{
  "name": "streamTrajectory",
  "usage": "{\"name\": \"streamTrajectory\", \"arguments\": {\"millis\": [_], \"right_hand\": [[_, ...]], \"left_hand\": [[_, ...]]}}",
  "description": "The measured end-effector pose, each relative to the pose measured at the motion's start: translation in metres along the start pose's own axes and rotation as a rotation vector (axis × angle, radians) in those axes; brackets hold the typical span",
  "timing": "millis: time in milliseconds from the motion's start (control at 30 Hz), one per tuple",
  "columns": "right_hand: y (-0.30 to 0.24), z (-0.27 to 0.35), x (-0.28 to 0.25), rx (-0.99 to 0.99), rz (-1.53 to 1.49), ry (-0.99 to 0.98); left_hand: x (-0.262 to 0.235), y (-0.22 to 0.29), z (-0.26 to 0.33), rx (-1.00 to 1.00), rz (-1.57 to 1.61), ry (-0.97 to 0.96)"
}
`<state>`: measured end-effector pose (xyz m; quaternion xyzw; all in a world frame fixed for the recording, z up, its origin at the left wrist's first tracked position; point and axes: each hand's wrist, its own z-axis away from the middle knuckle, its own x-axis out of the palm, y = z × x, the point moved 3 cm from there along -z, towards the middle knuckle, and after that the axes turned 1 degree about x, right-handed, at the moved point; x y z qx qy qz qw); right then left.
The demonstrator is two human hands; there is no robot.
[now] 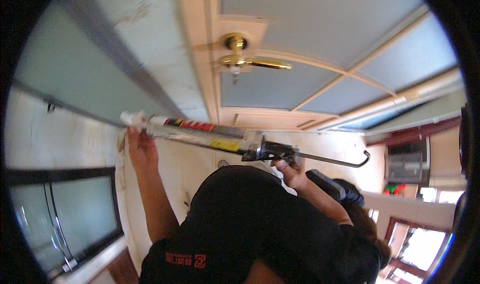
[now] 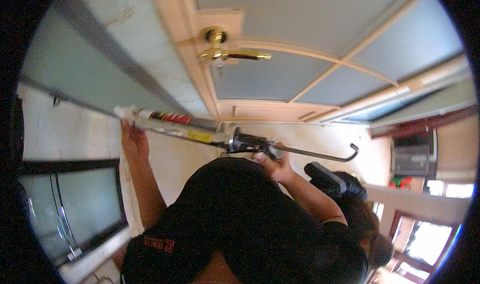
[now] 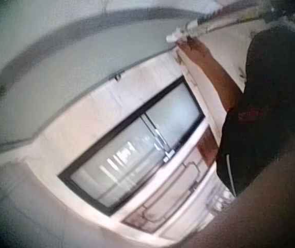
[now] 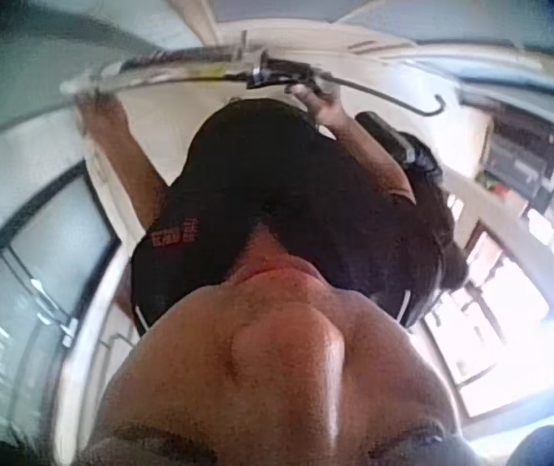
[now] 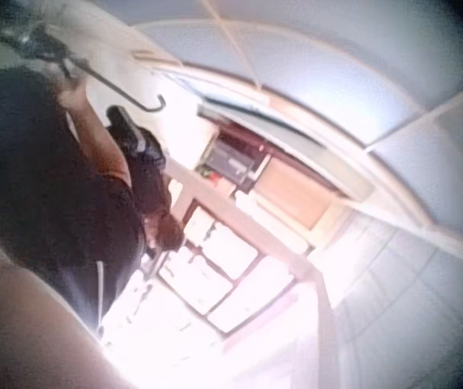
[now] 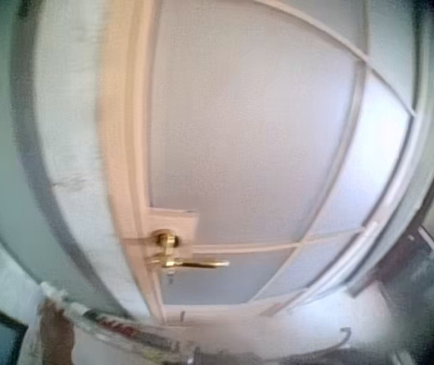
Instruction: The person uses a caulking gun to apply sealant along the seams of a glass door frame. They wipe the nozzle with a tissue and continue applying sealant along the vertical and horizontal joints of the door frame.
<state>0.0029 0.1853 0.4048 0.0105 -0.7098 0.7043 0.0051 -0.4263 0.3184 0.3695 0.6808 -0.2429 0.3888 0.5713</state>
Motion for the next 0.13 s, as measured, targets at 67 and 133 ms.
{"name": "streamTrajectory", "arguments": {"millis": [67, 133], "right_hand": [[0.000, -0.004, -0.007, -0.097, 0.119, -0.159], [0.002, 0.000, -0.020, -0.113, 0.190, -0.227]], "left_hand": [[-0.009, 0.003, -0.007, -0.030, -0.097, 0.063], [-0.016, 0.001, -0.013, -0.091, -0.145, 0.130]]}}
